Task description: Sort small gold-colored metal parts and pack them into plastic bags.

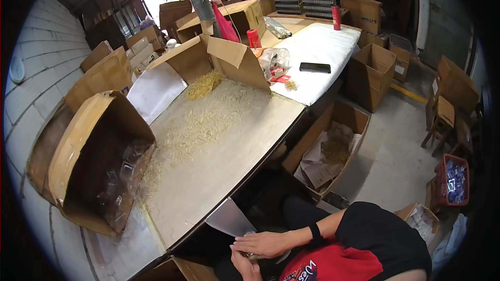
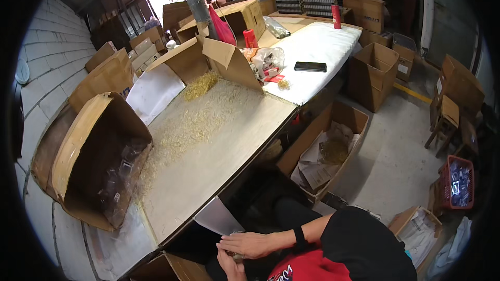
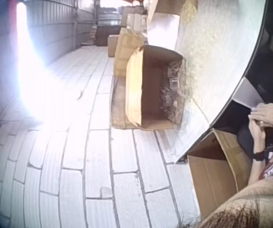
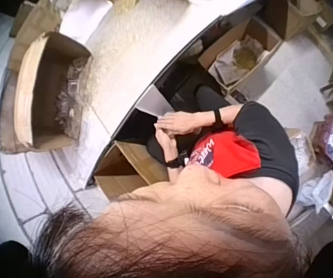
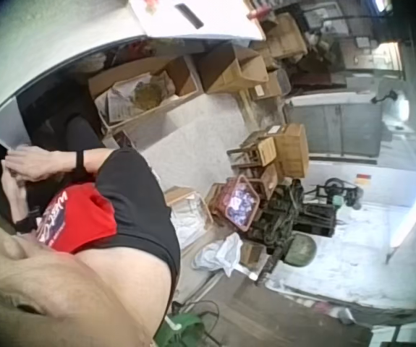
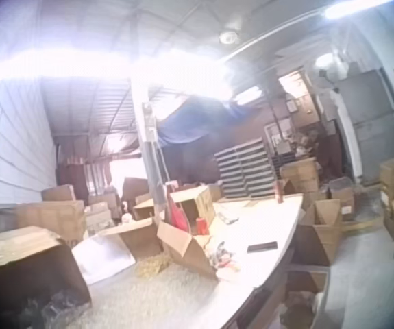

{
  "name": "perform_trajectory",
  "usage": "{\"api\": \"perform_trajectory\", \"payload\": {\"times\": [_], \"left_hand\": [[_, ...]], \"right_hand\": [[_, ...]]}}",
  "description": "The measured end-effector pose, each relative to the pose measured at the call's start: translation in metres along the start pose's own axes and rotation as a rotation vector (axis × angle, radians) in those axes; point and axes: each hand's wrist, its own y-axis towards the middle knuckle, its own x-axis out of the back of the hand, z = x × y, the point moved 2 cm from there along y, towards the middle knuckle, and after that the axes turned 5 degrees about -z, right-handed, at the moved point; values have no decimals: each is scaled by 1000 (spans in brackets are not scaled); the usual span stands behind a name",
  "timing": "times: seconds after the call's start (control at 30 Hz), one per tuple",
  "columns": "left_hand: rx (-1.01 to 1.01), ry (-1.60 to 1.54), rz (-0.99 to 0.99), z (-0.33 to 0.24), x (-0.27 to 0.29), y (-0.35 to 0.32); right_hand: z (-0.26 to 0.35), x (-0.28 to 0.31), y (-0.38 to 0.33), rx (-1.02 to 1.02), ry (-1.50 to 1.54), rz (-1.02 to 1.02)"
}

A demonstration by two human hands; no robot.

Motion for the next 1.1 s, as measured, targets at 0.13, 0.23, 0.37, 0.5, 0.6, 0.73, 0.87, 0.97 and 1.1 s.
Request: {"api": "perform_trajectory", "payload": {"times": [0.13,0.23,0.37,0.5,0.6,0.73,0.87,0.97,1.1], "left_hand": [[-42,24,8,-4,-9,-4],[-77,-86,82,-8,-22,-4],[-115,-27,-31,-9,-26,-3],[-132,23,-72,-1,-12,2],[-85,42,-83,2,-10,7],[-30,-2,-38,-1,-24,-4],[83,-65,27,-5,-32,-10],[82,-105,80,-10,-35,-13],[-43,36,60,-8,-22,-7]], "right_hand": [[9,6,4,63,37,-5],[13,22,11,-38,107,-53],[5,21,9,-34,-188,-88],[4,21,5,11,-267,-92],[-10,8,4,24,-248,-104],[-7,8,6,3,-127,-150],[-14,8,6,-61,-64,-128],[-13,16,7,-25,-50,-145],[-1,32,8,-74,-179,-237]]}}
